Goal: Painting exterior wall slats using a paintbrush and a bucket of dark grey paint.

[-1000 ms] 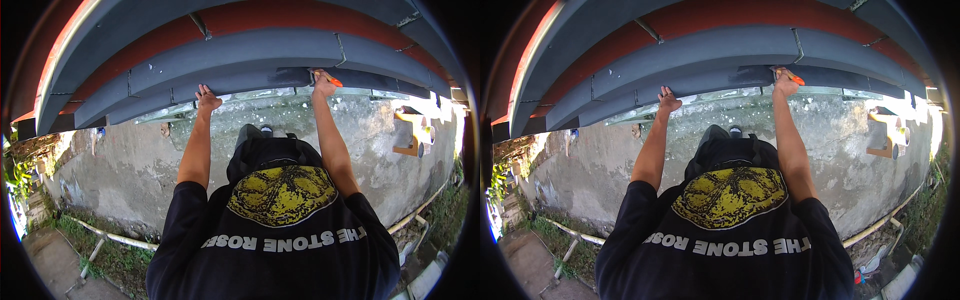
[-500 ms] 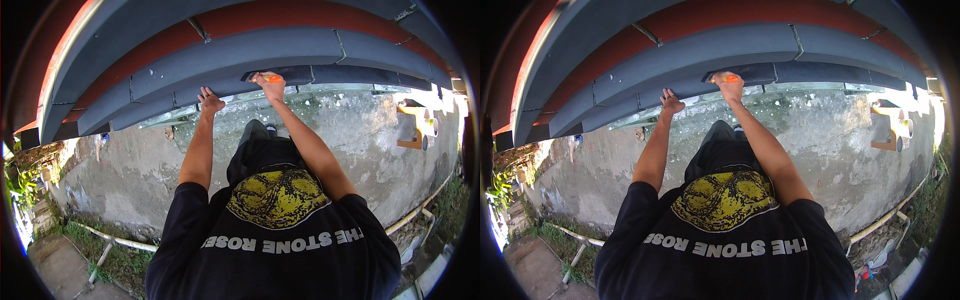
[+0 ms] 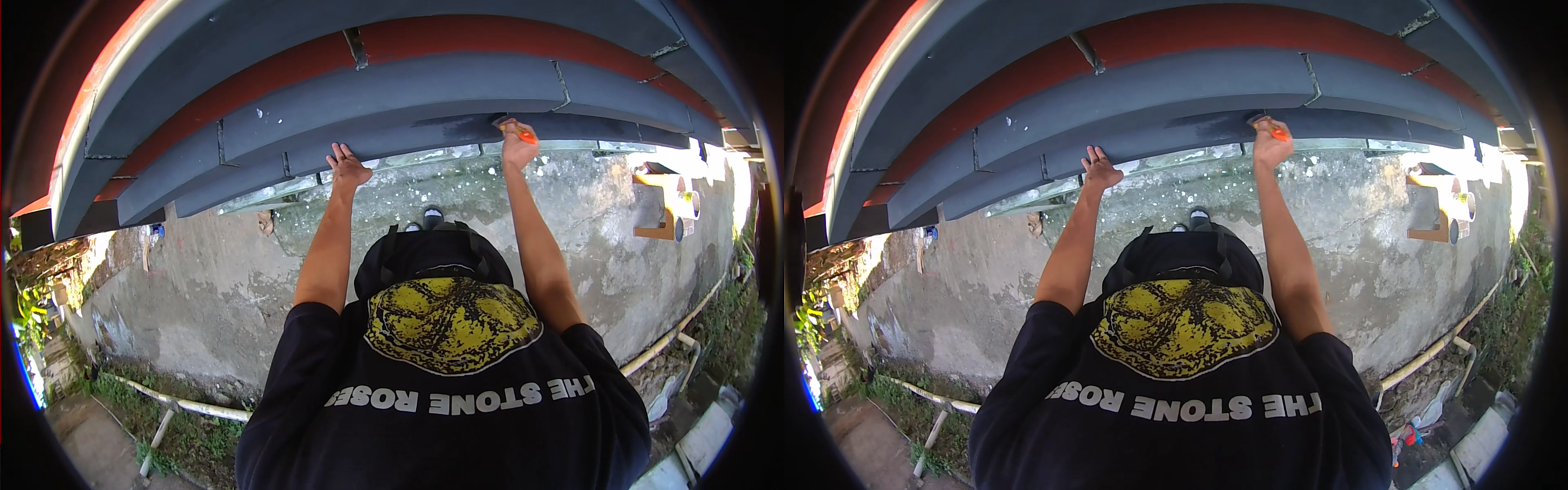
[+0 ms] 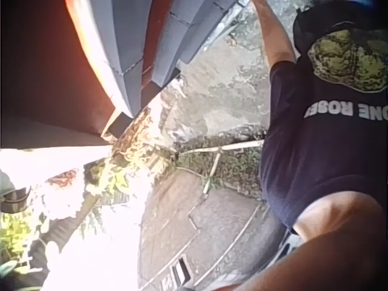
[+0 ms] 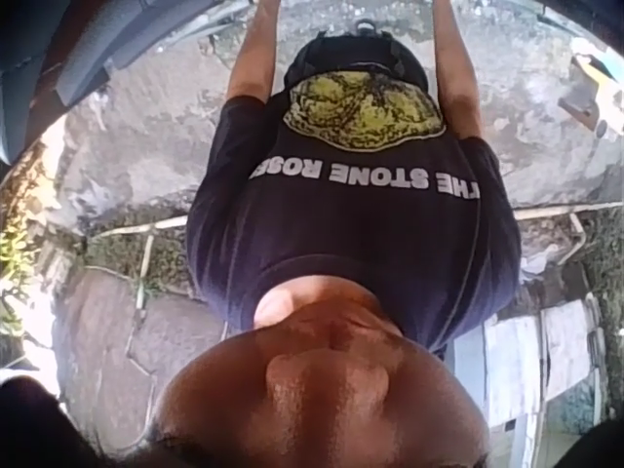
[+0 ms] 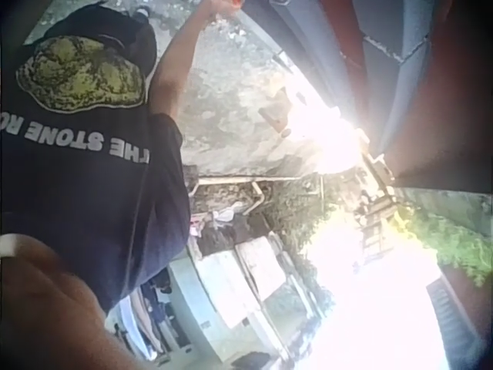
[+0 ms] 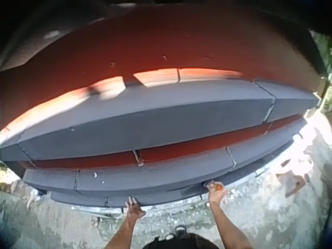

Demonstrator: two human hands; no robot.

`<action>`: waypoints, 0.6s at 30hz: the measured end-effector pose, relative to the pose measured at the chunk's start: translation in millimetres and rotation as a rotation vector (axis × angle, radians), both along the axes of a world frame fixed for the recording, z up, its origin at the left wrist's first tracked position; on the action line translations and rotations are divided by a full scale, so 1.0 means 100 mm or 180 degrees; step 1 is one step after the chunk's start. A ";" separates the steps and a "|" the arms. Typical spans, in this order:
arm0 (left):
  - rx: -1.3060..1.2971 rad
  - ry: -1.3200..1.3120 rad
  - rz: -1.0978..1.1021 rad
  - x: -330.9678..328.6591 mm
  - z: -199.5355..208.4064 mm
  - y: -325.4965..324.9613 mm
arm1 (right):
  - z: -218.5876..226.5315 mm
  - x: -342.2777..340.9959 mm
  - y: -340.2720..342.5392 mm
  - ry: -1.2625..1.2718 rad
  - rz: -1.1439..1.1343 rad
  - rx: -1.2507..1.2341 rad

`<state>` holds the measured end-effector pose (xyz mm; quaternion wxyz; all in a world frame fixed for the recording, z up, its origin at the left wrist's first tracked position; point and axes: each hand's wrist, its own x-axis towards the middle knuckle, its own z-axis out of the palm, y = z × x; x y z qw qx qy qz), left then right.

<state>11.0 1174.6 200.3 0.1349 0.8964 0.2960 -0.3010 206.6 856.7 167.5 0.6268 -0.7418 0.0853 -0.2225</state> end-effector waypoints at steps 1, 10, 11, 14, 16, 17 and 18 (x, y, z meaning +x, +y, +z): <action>-0.0005 -0.0019 -0.0058 0.07 0.05 -0.04 | -0.07 -0.11 0.13 -0.0118 0.0648 0.1472; 0.0016 -0.0196 -0.0029 -0.01 -0.09 0.03 | 0.47 -0.54 0.71 0.1400 0.1555 0.0753; -0.0020 -0.0250 0.0050 -0.04 -0.15 0.08 | 0.52 -0.45 0.57 0.1121 0.1420 0.0420; -0.0035 -0.0268 0.0054 -0.05 -0.20 0.09 | 0.67 -0.16 0.10 -0.0063 0.0906 -0.1193; 0.0019 -0.0226 0.0018 -0.07 -0.16 0.10 | 0.79 -0.17 0.13 -0.0172 0.0863 -0.1710; 0.0006 -0.0186 -0.0036 -0.07 -0.10 0.07 | 0.82 -0.17 0.13 -0.0260 0.0747 -0.2225; 0.0001 -0.0157 -0.0116 -0.04 -0.07 0.04 | 0.76 -0.21 0.21 -0.0245 0.0890 -0.2255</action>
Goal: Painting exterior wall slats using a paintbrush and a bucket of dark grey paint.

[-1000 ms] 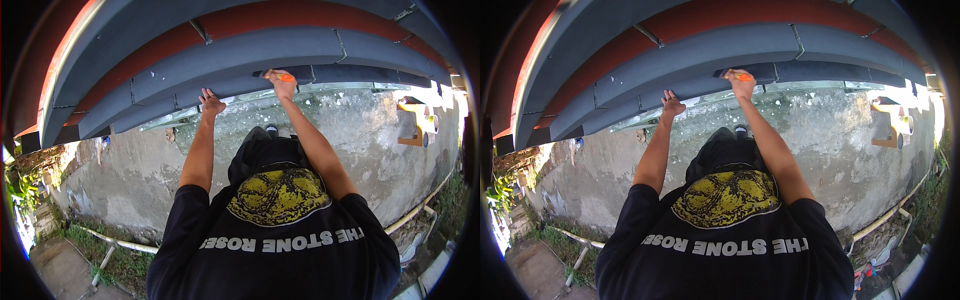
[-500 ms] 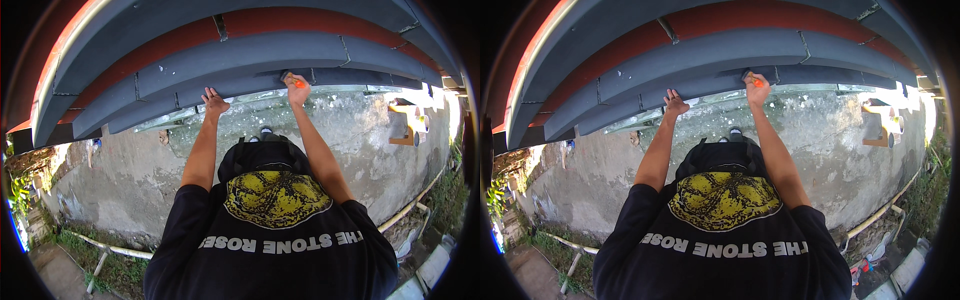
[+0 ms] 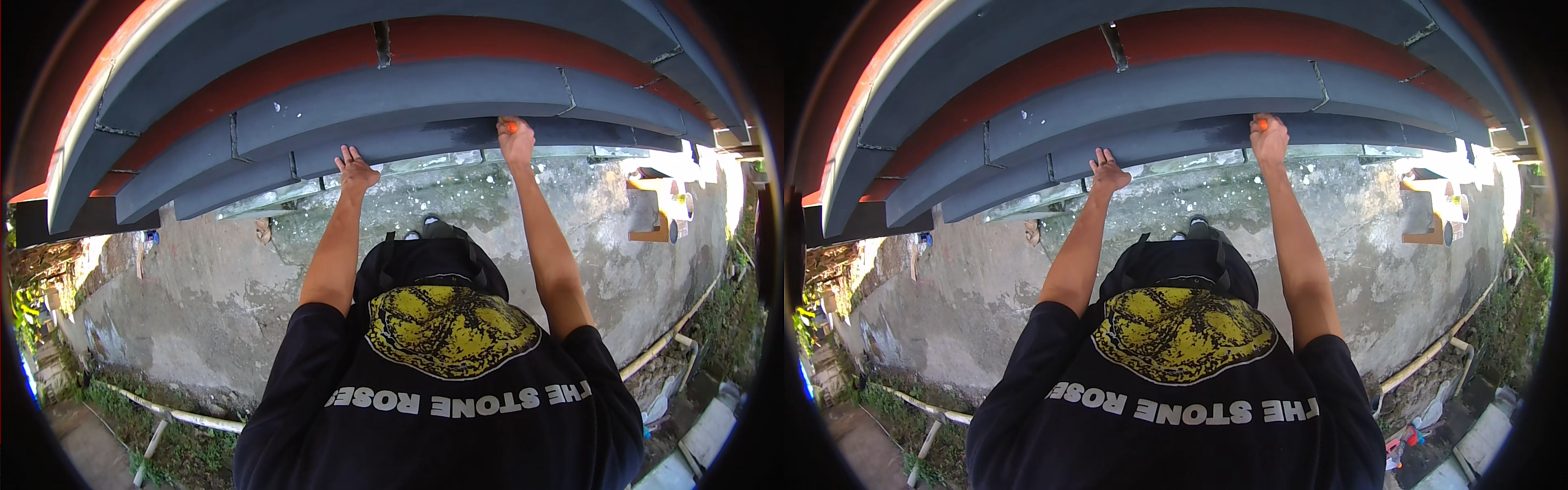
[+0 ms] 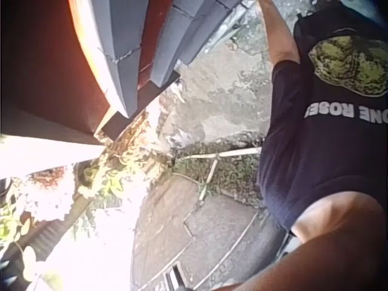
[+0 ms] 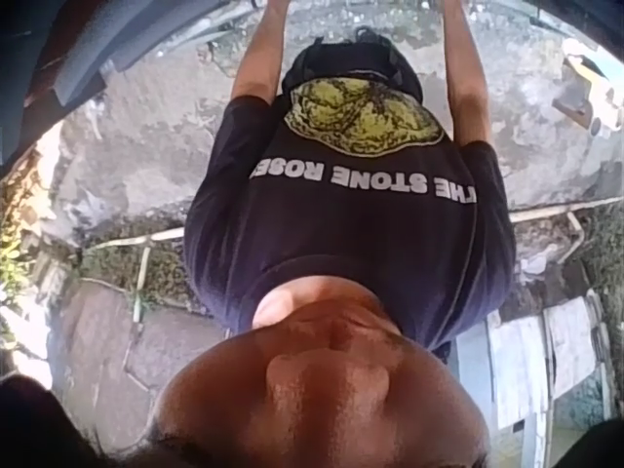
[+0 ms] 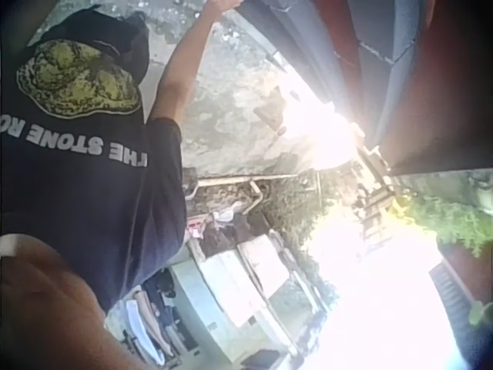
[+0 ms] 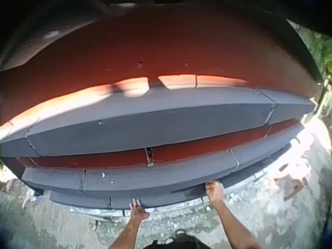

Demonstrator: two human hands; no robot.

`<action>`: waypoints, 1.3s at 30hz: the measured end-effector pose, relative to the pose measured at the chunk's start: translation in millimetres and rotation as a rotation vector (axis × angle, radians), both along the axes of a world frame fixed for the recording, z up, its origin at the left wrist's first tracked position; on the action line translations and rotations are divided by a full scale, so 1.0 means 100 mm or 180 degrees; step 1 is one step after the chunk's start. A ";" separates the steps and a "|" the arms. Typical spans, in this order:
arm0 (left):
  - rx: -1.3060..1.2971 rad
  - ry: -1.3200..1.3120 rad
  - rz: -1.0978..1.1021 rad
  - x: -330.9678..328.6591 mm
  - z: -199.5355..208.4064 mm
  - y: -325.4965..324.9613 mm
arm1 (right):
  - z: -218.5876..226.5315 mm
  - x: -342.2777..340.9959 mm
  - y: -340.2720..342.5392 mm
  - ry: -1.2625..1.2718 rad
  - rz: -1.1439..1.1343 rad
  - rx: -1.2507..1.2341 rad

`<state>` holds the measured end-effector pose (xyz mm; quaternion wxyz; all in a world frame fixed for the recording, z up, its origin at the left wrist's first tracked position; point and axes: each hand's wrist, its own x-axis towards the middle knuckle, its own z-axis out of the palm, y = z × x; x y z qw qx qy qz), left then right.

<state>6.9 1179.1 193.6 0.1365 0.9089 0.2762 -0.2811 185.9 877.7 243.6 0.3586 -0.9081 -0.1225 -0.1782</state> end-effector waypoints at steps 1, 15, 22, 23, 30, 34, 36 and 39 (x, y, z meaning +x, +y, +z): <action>-0.0001 -0.0014 -0.0022 0.03 0.03 -0.02 | -0.08 -0.08 0.09 0.0056 0.0140 -0.0240; -0.0370 -0.0161 0.0410 -0.15 0.02 0.12 | -0.22 -0.39 0.36 0.1117 0.0413 0.1002; 0.0026 0.0076 -0.0396 0.14 -0.01 0.08 | -0.53 0.39 -0.90 -0.0017 -0.0039 0.0879; 0.0044 0.0135 -0.0274 -0.01 -0.08 0.16 | -0.38 0.18 -0.56 -0.0012 0.0073 0.0362; -0.0215 0.0019 -0.0194 -0.05 0.01 0.24 | 0.00 -0.97 1.14 0.0374 0.0947 0.0083; -0.0743 -0.0359 0.0142 -0.18 -0.02 0.52 | 0.14 -0.79 1.22 0.1454 0.0939 0.0593; -0.0398 -0.0494 0.0224 -0.25 -0.01 0.56 | -0.05 -0.42 0.84 0.0991 0.0384 0.0362; 0.0211 0.0102 -0.0307 -0.43 -0.07 0.72 | 0.03 -0.08 0.31 0.0638 -0.0245 -0.0243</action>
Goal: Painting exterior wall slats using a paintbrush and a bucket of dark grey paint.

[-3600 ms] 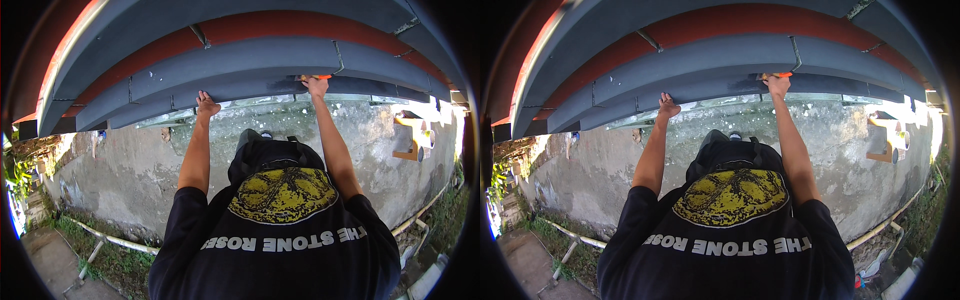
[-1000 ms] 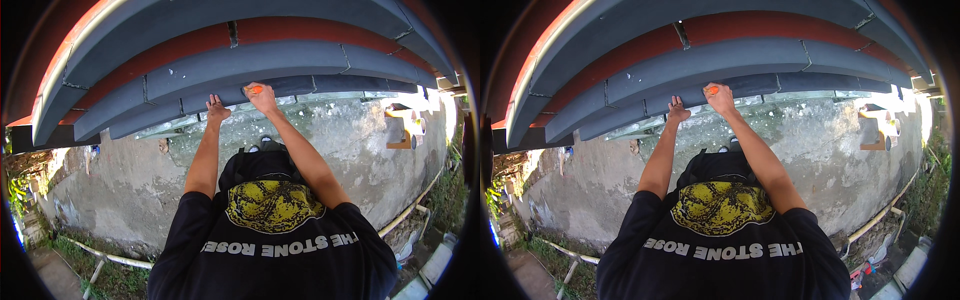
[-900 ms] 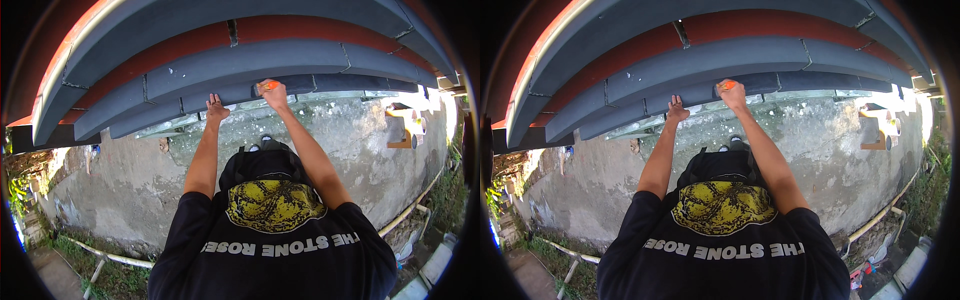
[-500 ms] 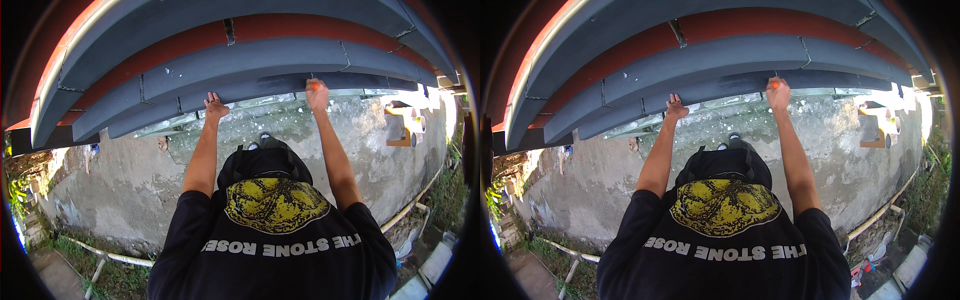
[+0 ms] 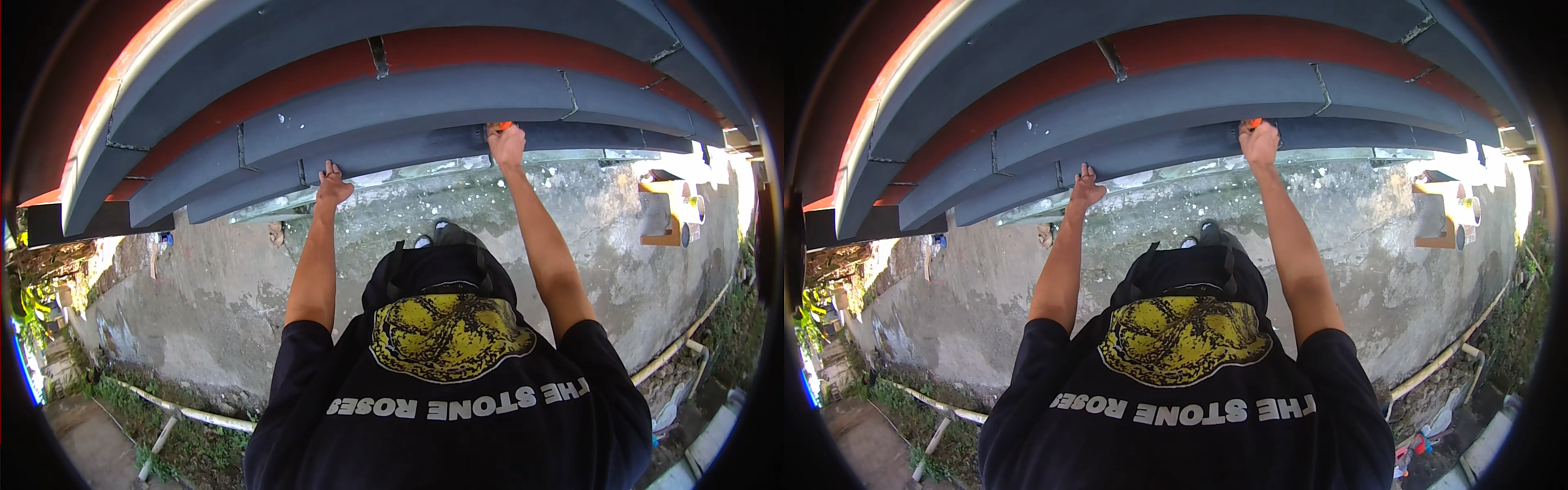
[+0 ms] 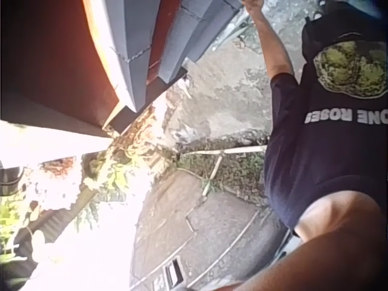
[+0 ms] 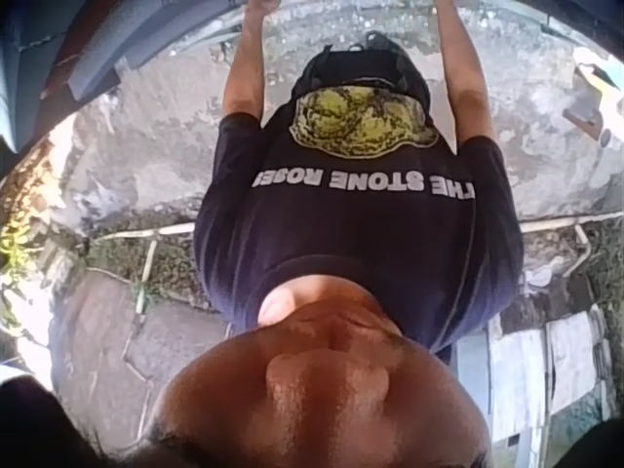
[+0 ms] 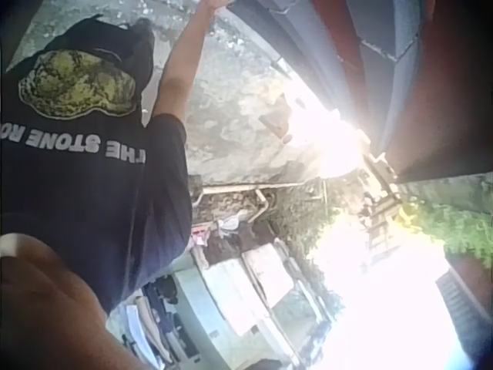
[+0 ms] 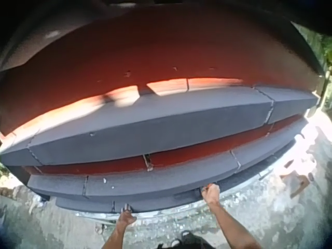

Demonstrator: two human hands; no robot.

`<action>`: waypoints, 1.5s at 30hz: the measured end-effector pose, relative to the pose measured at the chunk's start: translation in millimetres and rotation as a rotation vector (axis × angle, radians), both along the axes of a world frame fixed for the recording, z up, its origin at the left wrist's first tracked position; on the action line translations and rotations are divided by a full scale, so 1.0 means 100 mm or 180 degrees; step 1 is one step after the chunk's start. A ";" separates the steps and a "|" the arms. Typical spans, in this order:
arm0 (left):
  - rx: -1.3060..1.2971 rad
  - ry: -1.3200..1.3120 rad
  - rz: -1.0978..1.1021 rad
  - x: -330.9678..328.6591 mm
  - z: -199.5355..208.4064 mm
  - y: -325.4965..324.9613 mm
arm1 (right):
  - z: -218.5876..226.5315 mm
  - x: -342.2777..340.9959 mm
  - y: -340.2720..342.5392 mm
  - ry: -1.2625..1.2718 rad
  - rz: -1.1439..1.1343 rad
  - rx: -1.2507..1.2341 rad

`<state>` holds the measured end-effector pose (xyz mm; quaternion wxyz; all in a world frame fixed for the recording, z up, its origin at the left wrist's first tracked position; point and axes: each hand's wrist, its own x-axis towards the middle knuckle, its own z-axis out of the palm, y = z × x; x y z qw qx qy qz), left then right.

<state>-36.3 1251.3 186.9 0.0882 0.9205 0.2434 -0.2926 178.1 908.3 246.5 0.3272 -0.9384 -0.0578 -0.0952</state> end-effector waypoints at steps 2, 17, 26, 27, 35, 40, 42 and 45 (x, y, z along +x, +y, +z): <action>-0.0289 -0.0216 0.0215 -0.06 -0.05 0.03 | 0.11 0.16 -0.24 -0.0158 0.0101 -0.0178; -0.0503 0.0217 -0.0083 0.08 -0.03 0.08 | -0.13 -0.66 0.98 0.0599 0.0830 0.1297; -0.0635 0.0121 0.0234 0.01 0.08 0.03 | 0.08 0.31 -0.50 -0.0566 -0.0251 0.0139; -0.0568 0.0165 0.0139 0.01 0.07 0.03 | 0.07 0.33 -0.50 -0.0560 -0.0243 -0.0061; -0.0471 0.0258 -0.0069 0.06 -0.13 0.11 | -0.04 -0.24 0.31 -0.0483 0.0952 -0.0373; -0.0715 0.0051 0.0104 0.06 -0.20 0.12 | 0.07 -0.26 0.13 -0.0183 0.0999 0.0392; -0.0546 0.0172 -0.0113 0.03 -0.24 0.15 | 0.10 -0.11 -0.11 -0.0677 0.0525 -0.0265; -0.0571 0.0240 -0.0023 0.06 -0.20 0.11 | 0.01 -0.02 -0.22 -0.0659 0.0131 -0.0322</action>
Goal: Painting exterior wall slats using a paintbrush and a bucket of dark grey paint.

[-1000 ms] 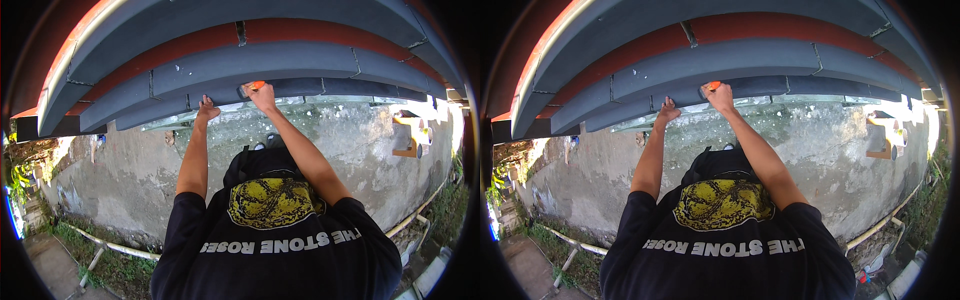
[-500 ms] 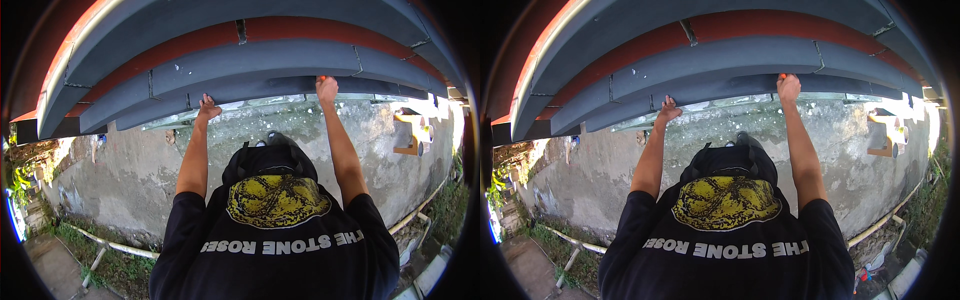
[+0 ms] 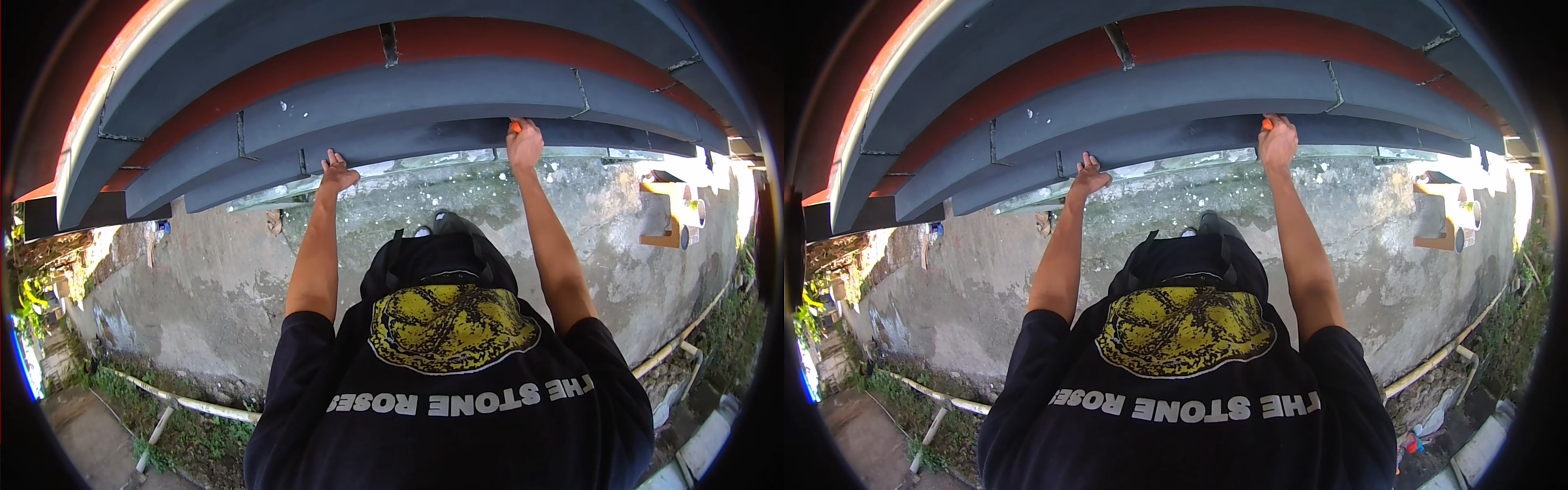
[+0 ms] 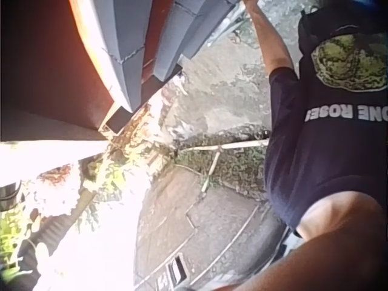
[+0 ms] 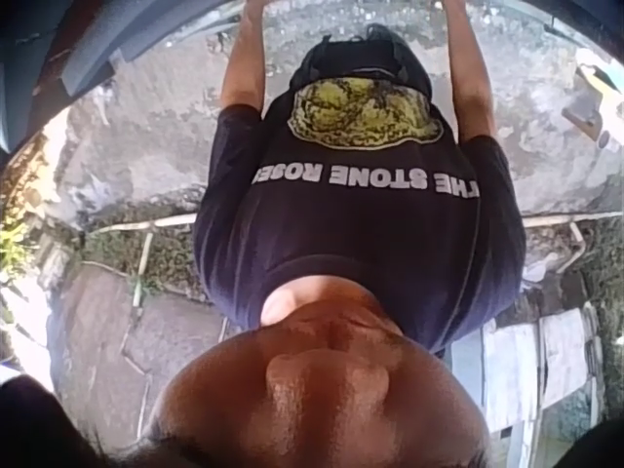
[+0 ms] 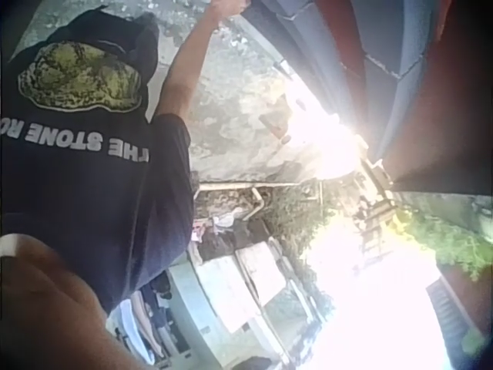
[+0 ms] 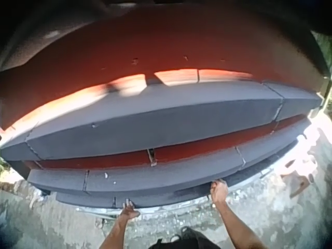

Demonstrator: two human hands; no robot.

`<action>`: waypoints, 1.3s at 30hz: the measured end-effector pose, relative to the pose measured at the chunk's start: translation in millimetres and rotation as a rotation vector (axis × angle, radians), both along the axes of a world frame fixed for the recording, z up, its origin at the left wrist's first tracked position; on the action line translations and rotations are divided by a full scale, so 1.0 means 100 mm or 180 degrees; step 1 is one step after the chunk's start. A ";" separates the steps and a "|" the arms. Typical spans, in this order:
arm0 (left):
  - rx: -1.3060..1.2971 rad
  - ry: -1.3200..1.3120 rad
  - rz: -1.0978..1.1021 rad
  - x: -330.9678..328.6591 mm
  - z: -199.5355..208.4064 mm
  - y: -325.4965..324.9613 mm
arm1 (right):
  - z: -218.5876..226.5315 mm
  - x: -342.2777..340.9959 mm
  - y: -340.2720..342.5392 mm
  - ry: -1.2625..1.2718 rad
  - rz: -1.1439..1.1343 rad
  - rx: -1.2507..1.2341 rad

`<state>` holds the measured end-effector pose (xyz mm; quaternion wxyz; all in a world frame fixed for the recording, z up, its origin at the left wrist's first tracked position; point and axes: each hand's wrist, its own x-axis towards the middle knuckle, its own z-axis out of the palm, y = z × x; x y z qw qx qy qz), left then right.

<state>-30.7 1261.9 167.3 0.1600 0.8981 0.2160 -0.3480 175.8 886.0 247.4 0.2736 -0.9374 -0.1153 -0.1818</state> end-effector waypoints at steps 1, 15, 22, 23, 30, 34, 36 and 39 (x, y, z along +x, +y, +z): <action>0.0006 0.0006 0.0005 0.00 0.03 -0.02 | -0.09 -0.03 0.07 0.0006 0.0005 0.0006; -0.0114 -0.0257 0.0306 0.02 0.20 -0.12 | -0.15 -0.46 0.94 0.0526 0.2513 0.0300; 0.0049 -0.0065 0.0008 -0.06 0.15 -0.03 | -0.02 0.12 -0.11 0.0370 0.1567 -0.0173; -0.0022 -0.0139 0.0149 -0.05 0.16 -0.06 | 0.00 0.14 -0.14 0.0362 0.1562 -0.0176; -0.0124 -0.0119 0.0151 0.03 0.20 -0.11 | -0.01 -0.16 0.45 0.0486 0.1018 -0.0581; -0.0106 -0.0063 0.0243 -0.02 0.06 0.02 | 0.06 -0.50 1.22 0.0896 0.1525 -0.0738; -0.0054 0.0068 0.0066 0.02 0.04 0.01 | 0.04 -0.59 1.40 0.0864 0.1740 -0.0838; -0.0084 0.0096 -0.0062 0.08 0.13 -0.07 | -0.03 -0.63 1.47 0.0448 0.2750 -0.0458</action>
